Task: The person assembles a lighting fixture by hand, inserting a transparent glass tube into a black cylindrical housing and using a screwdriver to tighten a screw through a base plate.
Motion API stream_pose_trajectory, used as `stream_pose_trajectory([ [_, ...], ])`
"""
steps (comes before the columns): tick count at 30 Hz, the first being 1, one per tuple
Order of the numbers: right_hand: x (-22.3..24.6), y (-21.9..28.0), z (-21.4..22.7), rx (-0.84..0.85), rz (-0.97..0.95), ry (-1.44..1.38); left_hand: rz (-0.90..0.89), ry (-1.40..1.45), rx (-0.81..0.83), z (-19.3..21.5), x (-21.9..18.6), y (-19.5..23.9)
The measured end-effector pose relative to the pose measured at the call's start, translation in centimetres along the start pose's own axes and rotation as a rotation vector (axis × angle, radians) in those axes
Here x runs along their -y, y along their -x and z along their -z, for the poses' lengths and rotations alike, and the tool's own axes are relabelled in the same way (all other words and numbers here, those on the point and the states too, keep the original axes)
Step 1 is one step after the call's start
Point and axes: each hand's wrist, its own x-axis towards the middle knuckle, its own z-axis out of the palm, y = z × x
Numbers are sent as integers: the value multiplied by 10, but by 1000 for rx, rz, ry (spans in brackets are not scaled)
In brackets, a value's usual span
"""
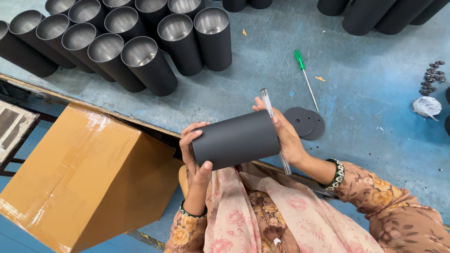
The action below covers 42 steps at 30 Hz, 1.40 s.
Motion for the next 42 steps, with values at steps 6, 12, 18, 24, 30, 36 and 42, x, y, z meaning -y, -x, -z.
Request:
stream_pose_trajectory([
  [6,1,5,0,-4,112,21,52,81,26,0,-2,-3],
  [12,5,2,2,10,216,76,16,22,30,0,-1,-7],
  [18,11,-2,1,8,223,46,27,102,-6,-1,6,-10],
  [24,12,-1,1,25,265,85,39,109,-28,-1,8,-9],
  [30,19,-18,11,7,366,380,418,812,-263,-30,31,-2],
  [36,55,-40,13,239,175,0,220,706,-267,-31,26,-18],
  [42,38,-40,24,149,-8,-77,138,454,-195,-33,26,-19],
])
